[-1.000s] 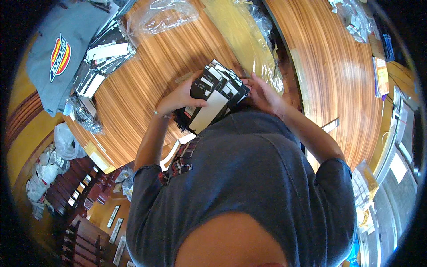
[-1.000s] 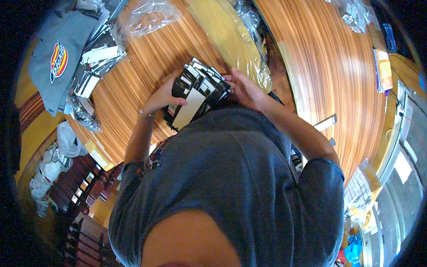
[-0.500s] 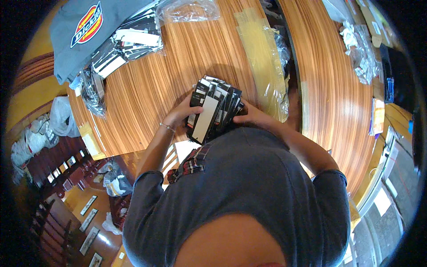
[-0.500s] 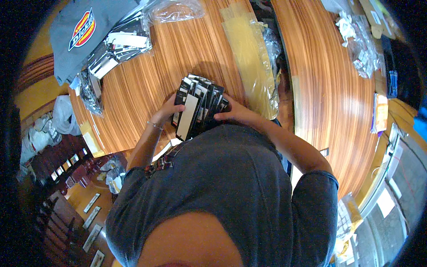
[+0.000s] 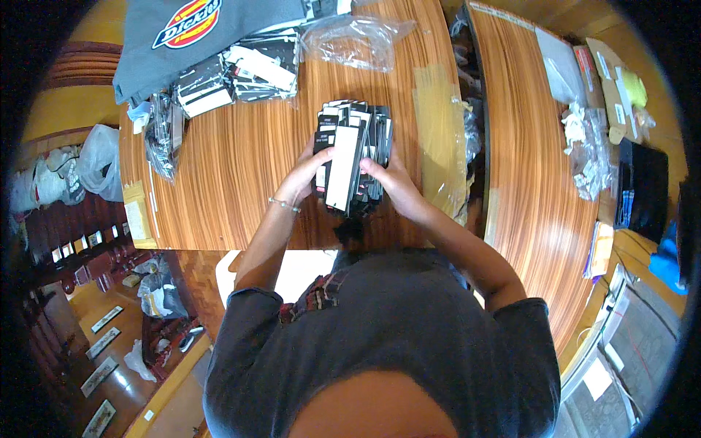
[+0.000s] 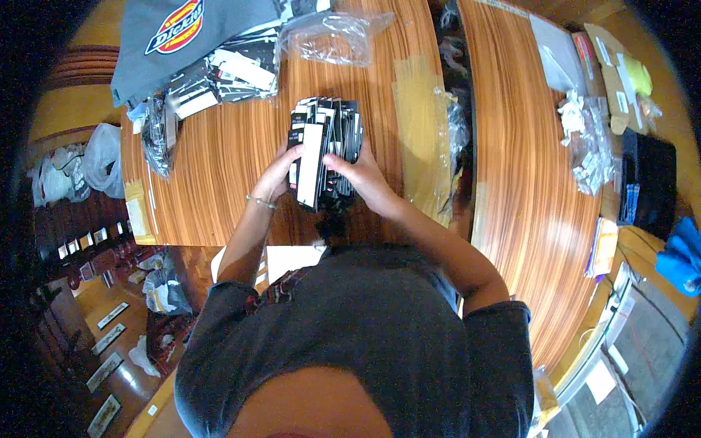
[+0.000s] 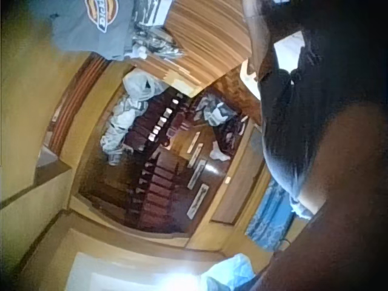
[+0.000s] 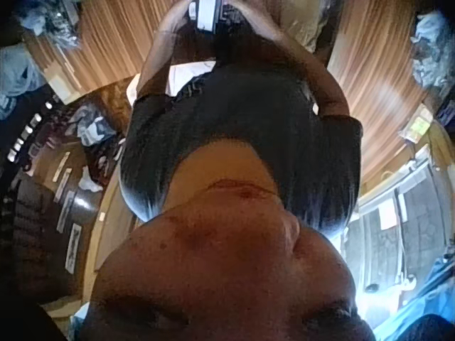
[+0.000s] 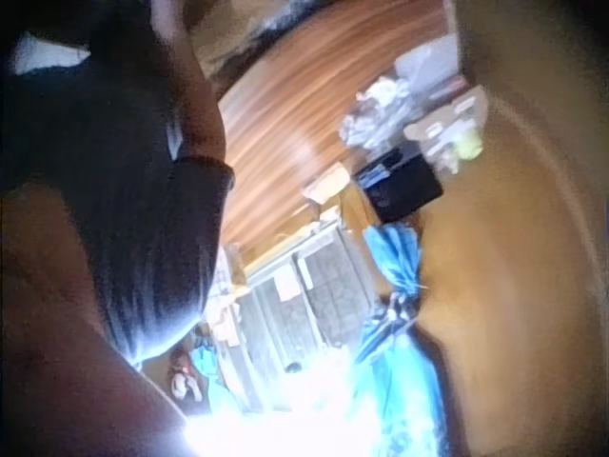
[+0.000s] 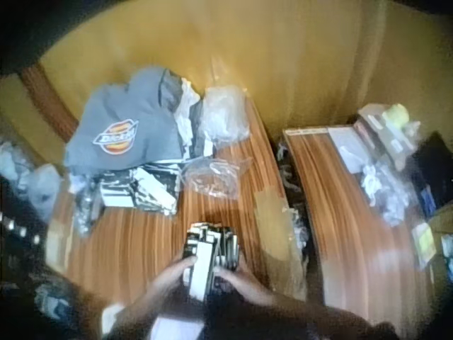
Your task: The person gathers small black rectangular items from a table and places them into clear plastic bags. They seal the bags and set them aside. The person then picks up a small white box and places it on the table.
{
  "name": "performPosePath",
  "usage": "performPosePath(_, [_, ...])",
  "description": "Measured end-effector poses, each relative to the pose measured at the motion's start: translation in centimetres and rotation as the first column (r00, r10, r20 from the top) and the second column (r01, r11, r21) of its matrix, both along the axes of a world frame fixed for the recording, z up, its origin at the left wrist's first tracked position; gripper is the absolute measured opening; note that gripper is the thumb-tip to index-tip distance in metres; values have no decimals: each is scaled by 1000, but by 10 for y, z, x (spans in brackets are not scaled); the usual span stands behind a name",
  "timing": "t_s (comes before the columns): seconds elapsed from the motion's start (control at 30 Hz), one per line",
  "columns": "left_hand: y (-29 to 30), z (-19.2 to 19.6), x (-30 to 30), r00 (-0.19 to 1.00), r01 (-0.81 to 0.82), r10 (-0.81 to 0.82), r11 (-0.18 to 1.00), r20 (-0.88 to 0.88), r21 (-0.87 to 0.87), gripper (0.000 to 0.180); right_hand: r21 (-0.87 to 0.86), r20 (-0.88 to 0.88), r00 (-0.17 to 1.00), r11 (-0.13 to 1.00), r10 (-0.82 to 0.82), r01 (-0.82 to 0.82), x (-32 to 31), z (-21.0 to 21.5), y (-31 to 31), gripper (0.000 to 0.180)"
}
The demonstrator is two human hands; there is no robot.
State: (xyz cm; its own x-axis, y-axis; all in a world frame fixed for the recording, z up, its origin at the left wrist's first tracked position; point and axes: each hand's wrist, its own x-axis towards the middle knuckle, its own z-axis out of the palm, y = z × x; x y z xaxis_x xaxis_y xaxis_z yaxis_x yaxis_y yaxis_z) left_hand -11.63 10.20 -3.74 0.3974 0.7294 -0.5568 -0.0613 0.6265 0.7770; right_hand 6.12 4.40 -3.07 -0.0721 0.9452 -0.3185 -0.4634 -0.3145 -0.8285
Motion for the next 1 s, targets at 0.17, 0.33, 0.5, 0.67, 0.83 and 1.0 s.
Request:
performPosePath(0.17, [54, 24, 20, 996, 62, -73, 980, 51, 189, 75, 107, 118, 993, 994, -2, -11, 13, 21, 44, 64])
performPosePath(0.33, [105, 33, 32, 988, 149, -151, 955, -14, 258, 79, 77, 48, 997, 995, -62, 58, 23, 30, 79, 71])
performPosePath(0.5, [154, 17, 32, 988, 154, -140, 922, -65, 355, 79, 183, 50, 993, 978, -108, 98, 20, -9, 132, 70])
performPosePath(0.67, [172, -17, 38, 990, 65, -23, 947, -136, 313, 65, -46, -72, 994, 995, -86, 83, 22, -35, 169, 58])
performPosePath(0.83, [177, -23, 38, 1000, -16, 13, 882, 9, 470, 49, 279, 225, 934, 937, -279, 212, 20, -33, 175, 61])
performPosePath(1.0, [186, -27, 59, 943, -53, 217, 848, -254, 527, 47, -35, -10, 990, 989, -142, 142, 41, -32, 198, 61])
